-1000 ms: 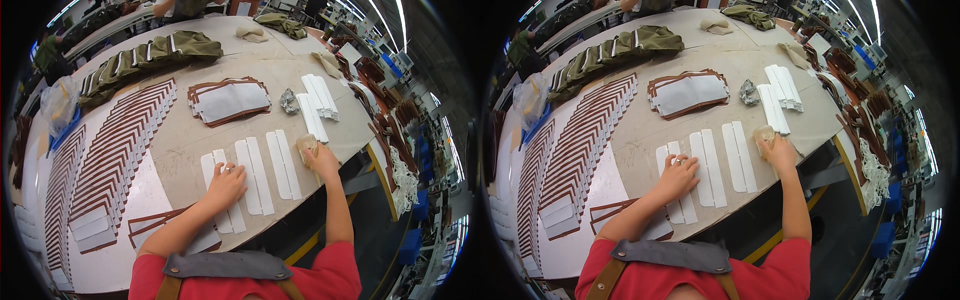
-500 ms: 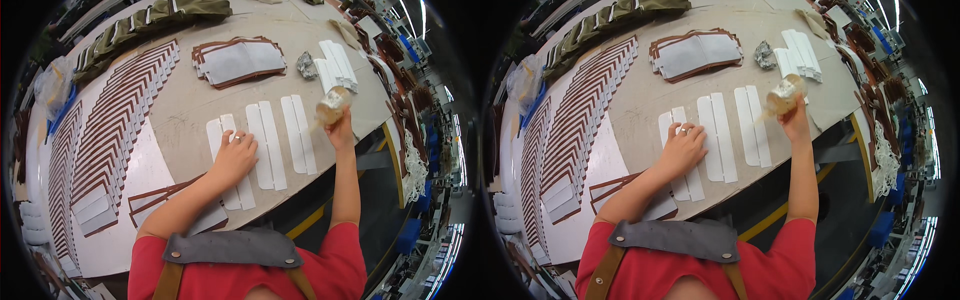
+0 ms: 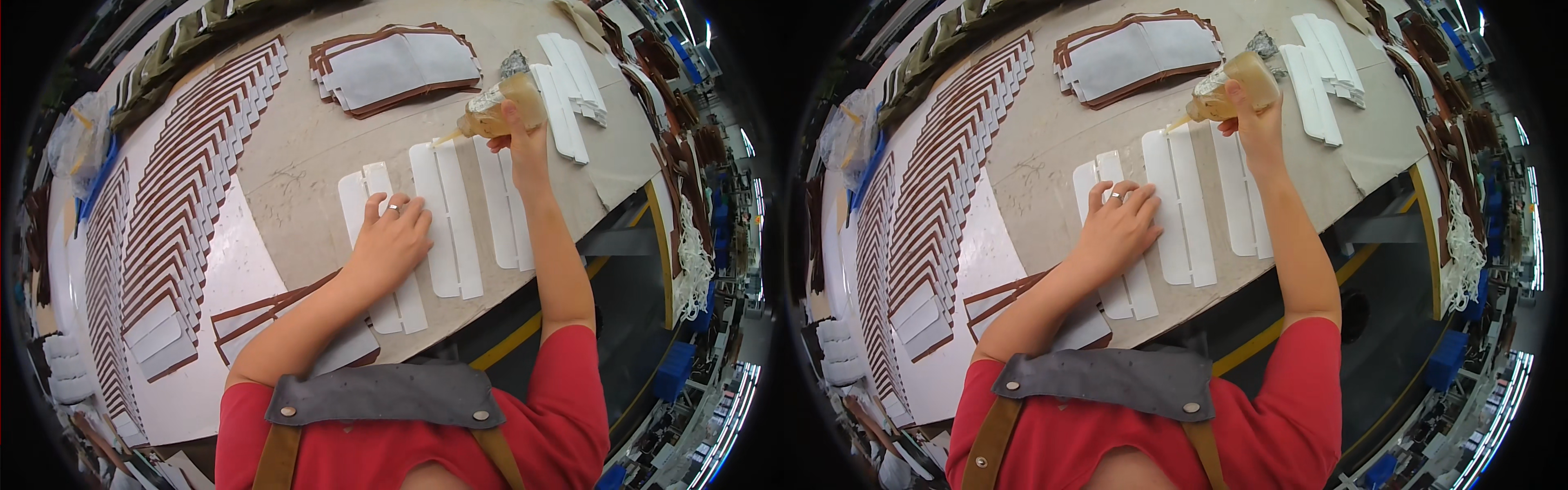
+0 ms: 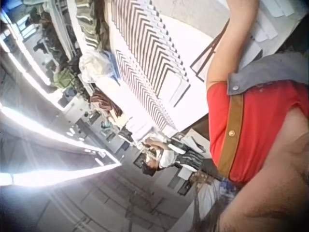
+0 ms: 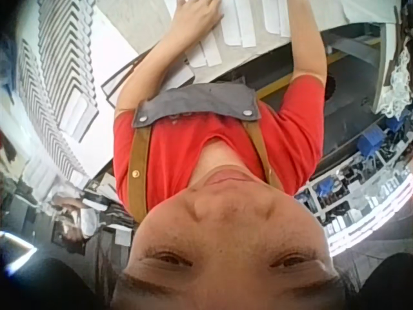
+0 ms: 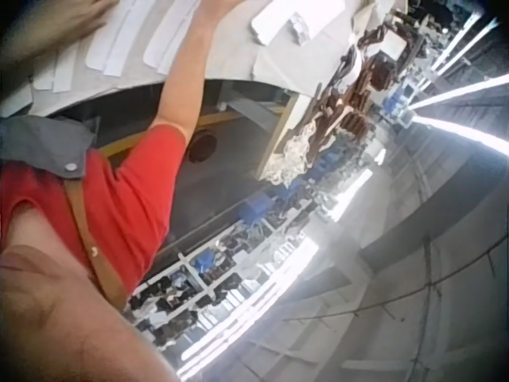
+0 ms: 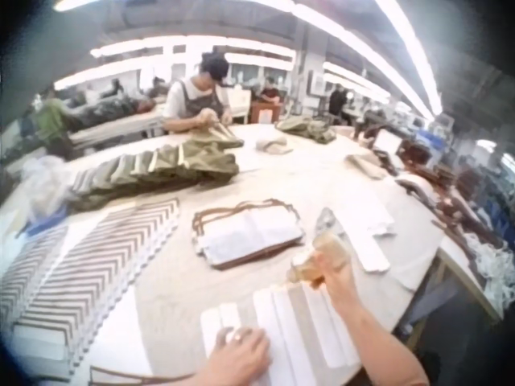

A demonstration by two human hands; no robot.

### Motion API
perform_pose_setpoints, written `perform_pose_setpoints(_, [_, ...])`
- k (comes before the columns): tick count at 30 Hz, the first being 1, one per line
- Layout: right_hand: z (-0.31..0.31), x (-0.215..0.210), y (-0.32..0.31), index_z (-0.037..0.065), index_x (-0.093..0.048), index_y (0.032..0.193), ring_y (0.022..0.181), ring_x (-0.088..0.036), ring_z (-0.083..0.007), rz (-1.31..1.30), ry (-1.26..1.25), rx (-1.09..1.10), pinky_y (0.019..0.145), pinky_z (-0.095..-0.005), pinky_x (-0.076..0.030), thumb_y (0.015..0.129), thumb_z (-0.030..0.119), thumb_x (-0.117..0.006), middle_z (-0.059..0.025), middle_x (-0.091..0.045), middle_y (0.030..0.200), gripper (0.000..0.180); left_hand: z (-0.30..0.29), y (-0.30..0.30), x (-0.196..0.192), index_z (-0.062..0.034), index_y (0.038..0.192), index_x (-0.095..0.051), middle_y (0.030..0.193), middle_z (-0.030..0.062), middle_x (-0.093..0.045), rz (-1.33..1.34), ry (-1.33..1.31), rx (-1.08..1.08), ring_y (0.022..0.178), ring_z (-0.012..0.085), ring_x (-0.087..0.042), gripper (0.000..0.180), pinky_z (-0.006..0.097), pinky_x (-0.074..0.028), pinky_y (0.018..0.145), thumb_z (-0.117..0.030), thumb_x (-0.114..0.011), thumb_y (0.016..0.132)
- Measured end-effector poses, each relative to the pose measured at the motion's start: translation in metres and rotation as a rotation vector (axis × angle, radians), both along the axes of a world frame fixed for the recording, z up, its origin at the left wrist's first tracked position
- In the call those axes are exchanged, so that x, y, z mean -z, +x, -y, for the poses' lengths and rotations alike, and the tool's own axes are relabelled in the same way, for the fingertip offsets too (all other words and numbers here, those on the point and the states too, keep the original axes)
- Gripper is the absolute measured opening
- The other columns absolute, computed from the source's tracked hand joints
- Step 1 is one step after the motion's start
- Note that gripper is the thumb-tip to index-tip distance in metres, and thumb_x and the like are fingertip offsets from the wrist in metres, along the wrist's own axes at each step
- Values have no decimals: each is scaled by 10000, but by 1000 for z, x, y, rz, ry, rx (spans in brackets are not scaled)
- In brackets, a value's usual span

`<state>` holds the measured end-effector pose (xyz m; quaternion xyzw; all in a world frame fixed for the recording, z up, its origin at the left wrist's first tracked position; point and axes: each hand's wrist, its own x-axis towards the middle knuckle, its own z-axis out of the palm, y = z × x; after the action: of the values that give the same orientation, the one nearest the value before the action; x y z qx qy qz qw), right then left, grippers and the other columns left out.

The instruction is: The person applies glue from a squeeze bottle onto white rectangular fabric strips laid out on a table. They then pick up brown fabric frames and press the glued white strips onto them, smoothing the edges. The person repeats this process, stacking the completed units on the table.

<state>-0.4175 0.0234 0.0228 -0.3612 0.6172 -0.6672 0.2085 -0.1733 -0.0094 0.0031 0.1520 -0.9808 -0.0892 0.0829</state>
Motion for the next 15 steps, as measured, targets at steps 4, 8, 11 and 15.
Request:
perform_pose_setpoints(4, [8,8,0,15,-543,1007,478,-551,-106,-16,-44,52,413,-206,-447,838,418,-659,-65,-596,759,452,0,1,2,-44,1059,-550,1207,80,-531,-14,0,-1,1109,233,-511,365,484,-237,1016,-247,-654,773])
perform_pose_setpoints(8, [9,10,-1,16,-556,980,468,-541,-100,-27,-56,55,401,-202,-437,840,401,-661,-60,-593,749,423,0,0,2,-44,1053,-554,1205,76,-534,-18,-6,1,1098,230,-515,365,485,-238,1016,-250,-657,769])
perform_pose_setpoints(11, [4,7,2,15,-559,964,455,-522,-93,-32,-23,60,383,-201,-417,842,398,-660,-55,-591,745,414,0,0,3,-47,1048,-560,1199,70,-538,-14,-13,-3,1099,224,-513,367,483,-242,1015,-251,-664,762])
perform_pose_setpoints(15, [-14,6,7,14,-547,978,441,-497,-88,-10,54,59,367,-202,-395,842,396,-659,-44,-575,730,421,-1,-1,4,-52,1045,-564,1193,62,-542,-22,-33,-16,1116,215,-500,373,479,-251,1014,-247,-677,748])
